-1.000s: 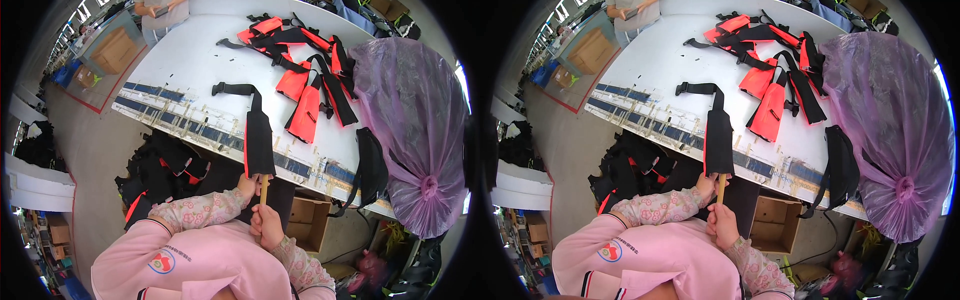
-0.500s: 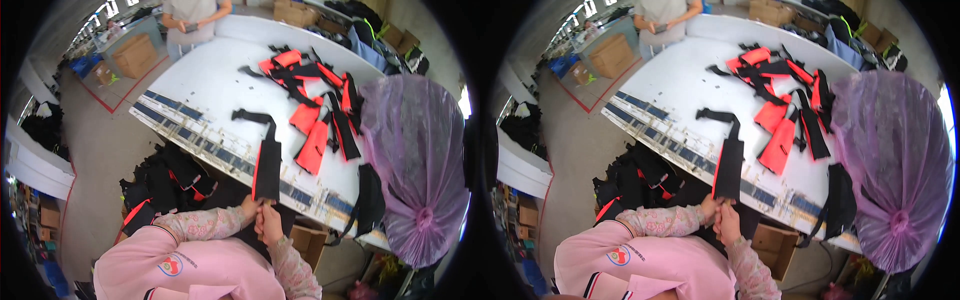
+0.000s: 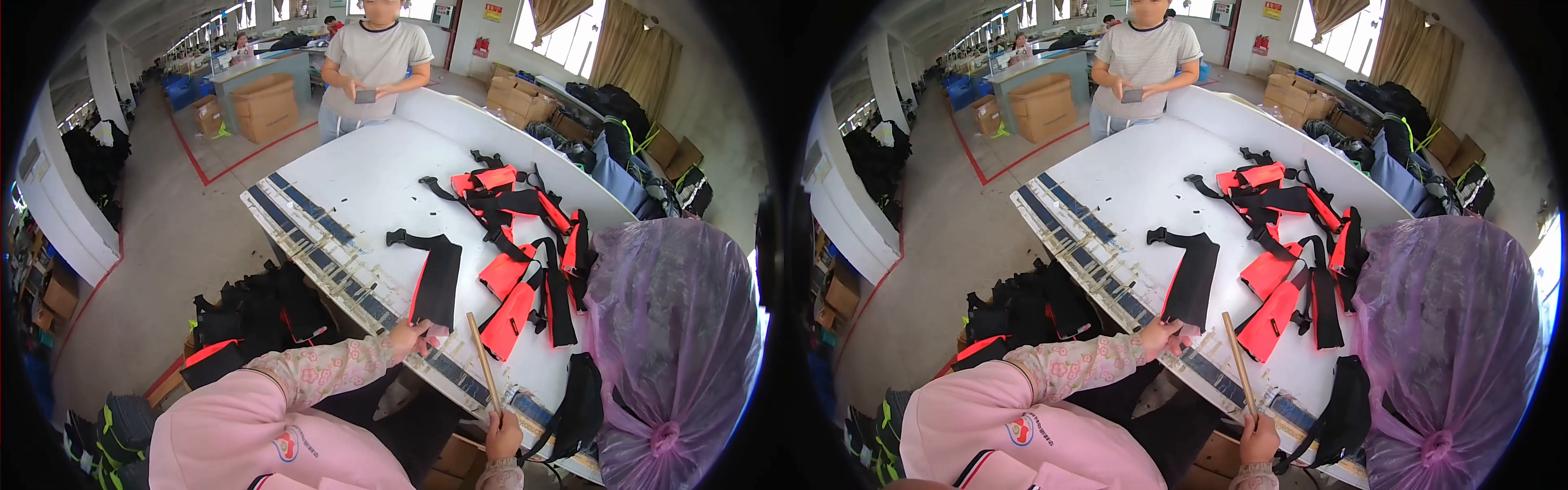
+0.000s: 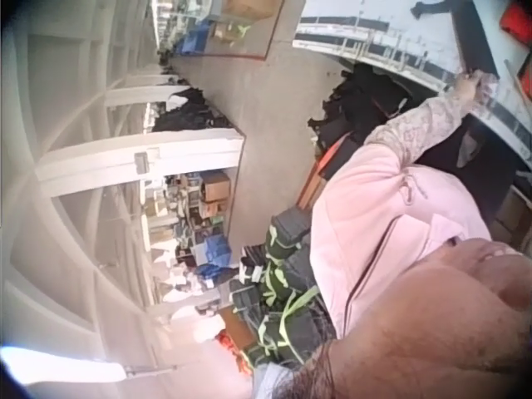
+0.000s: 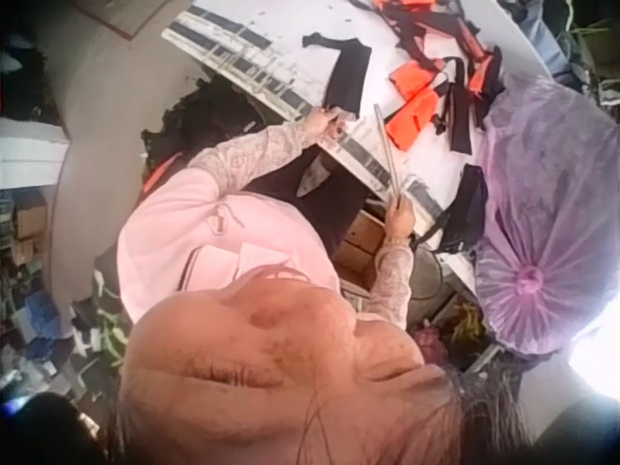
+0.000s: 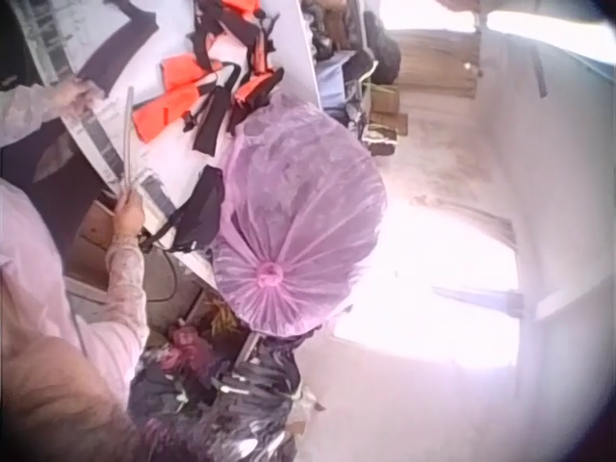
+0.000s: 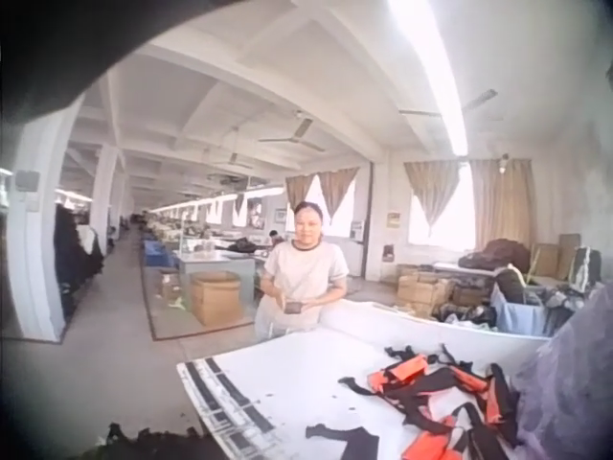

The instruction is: Using a wooden stick to turn fabric components of a safety vest right-side out.

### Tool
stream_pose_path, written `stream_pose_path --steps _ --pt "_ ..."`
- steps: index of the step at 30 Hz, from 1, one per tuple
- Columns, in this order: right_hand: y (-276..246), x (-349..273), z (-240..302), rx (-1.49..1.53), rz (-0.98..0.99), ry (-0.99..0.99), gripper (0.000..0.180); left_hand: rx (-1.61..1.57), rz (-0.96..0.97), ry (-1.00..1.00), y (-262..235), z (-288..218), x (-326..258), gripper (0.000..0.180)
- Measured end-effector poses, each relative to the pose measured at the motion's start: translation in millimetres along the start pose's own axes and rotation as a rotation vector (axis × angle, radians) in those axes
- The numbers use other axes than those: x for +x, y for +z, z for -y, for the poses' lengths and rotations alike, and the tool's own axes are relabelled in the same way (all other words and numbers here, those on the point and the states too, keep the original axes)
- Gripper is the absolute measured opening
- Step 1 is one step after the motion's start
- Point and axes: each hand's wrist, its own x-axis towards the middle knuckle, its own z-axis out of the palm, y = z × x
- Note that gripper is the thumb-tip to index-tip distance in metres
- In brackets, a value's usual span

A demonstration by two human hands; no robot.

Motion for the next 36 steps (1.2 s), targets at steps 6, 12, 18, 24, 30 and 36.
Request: stream_pose_path --steps 6,12,18,24,30,36 --pt "-23 43 -40 -0.268 -0.146 -0.130 0.022 -0.103 -0.103 -0.213 36 21 -7 0.028" --pt "-79 142 -61 -0.140 -0.359 -0.147 0.010 -0.118 -0.108 -0.231 -6 0 -4 0.028" --pt "-147 164 -215 -0.391 -0.295 0.342 0.018 0.010 -0.123 -0.308 15 12 0 0.029" --pt "-159 172 -301 -0.522 0.208 0.766 0.042 -0.023 -0.162 -0.316 16 11 -6 0.020" --pt "-167 224 -338 -0.363 -0.453 0.450 0.045 0.040 -0.202 -0.245 22 7 -2 0.023" --pt "-101 258 -416 -0.374 -0.439 0.517 0.062 0.003 -0.239 -0.219 23 5 -3 0.026"
